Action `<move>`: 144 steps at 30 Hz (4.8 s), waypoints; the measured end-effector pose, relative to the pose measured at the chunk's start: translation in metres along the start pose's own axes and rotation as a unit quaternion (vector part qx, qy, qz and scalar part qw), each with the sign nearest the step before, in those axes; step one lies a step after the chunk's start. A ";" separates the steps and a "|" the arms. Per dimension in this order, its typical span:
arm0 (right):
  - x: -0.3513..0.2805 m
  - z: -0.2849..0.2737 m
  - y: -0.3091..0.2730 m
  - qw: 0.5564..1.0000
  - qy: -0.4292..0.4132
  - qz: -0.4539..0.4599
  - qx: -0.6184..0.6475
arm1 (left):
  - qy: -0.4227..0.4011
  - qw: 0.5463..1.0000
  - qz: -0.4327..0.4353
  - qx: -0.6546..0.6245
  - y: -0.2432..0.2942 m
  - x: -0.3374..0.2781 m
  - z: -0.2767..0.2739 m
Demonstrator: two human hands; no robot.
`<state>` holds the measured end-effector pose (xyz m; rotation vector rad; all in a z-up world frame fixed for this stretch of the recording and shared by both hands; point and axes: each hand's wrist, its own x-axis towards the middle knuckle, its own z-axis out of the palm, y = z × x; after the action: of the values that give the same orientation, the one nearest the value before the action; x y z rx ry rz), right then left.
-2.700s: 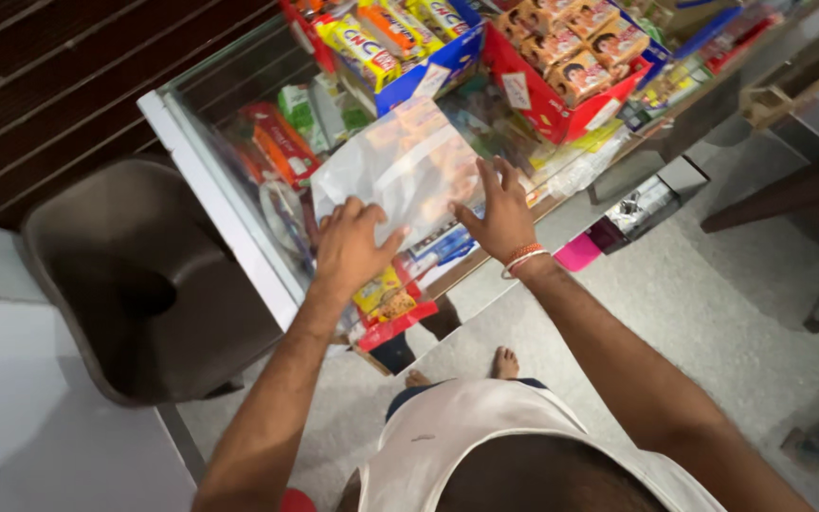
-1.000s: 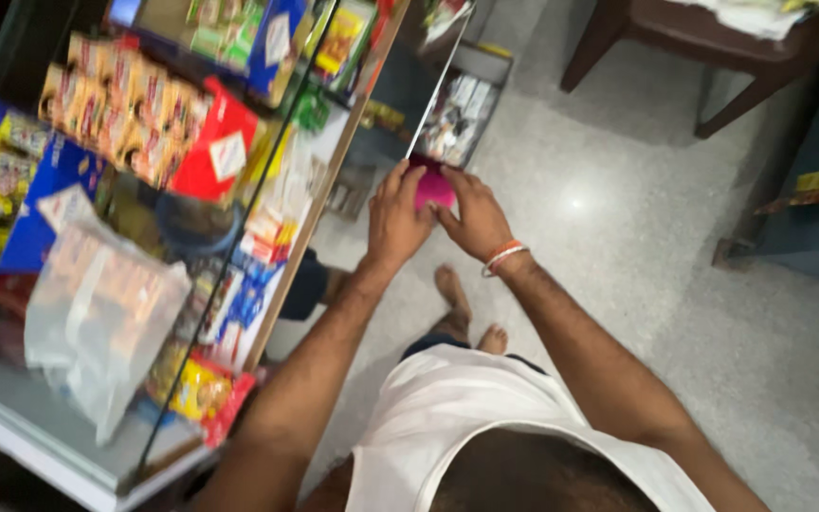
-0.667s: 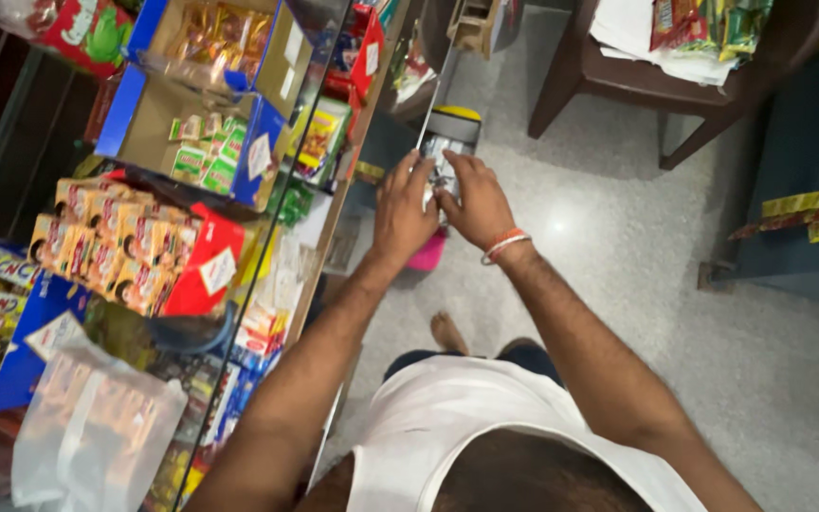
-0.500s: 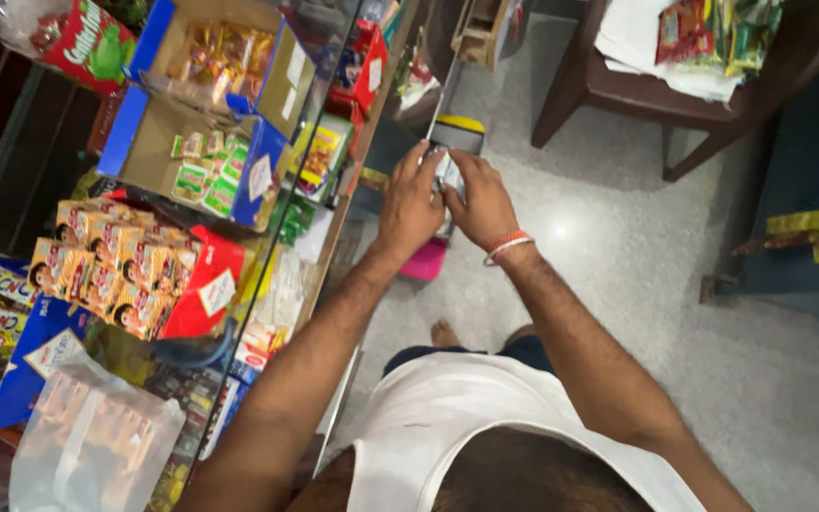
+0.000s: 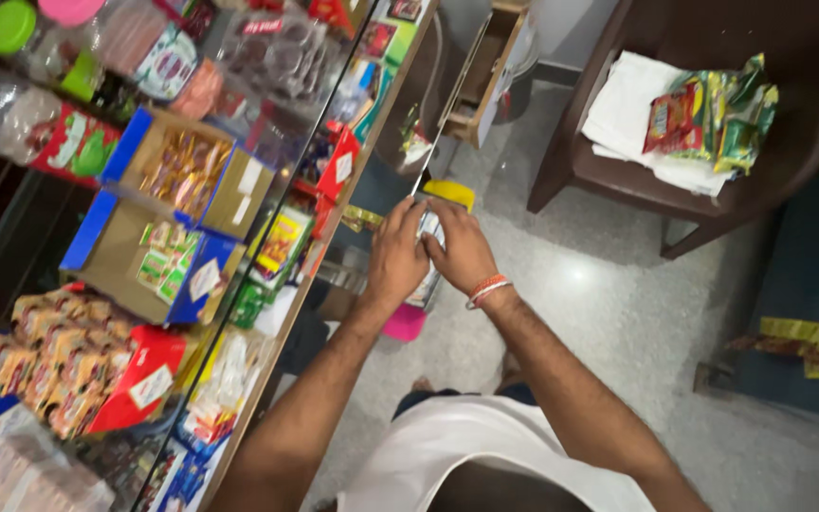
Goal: The person retrieves snack packets from a glass display cabinet and uses scissors to cut open the packaging. They then place the opened packets onto a table covered with newspaper.
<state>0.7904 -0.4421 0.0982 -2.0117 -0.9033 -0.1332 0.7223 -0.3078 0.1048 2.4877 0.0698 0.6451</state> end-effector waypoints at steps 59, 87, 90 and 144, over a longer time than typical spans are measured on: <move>-0.296 -0.019 -0.208 0.882 -0.365 -0.288 0.077 | 0.208 0.864 -0.392 0.238 0.231 -0.410 -0.081; -0.485 0.094 -0.299 0.912 -0.388 -0.034 0.126 | 0.513 0.574 -0.498 -0.400 -0.162 -0.712 -0.195; -0.475 0.134 -0.323 0.913 -0.380 -0.036 0.145 | 0.518 0.610 -0.488 -0.349 -0.197 -0.710 -0.210; -0.453 -0.210 -0.150 0.863 0.025 0.301 0.406 | -0.025 0.968 -0.026 -0.247 0.381 -0.428 -0.009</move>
<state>0.4154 -0.8013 0.1374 -1.3749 -0.1780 0.4753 0.3068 -0.7022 0.1304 2.0108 -0.0409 0.5041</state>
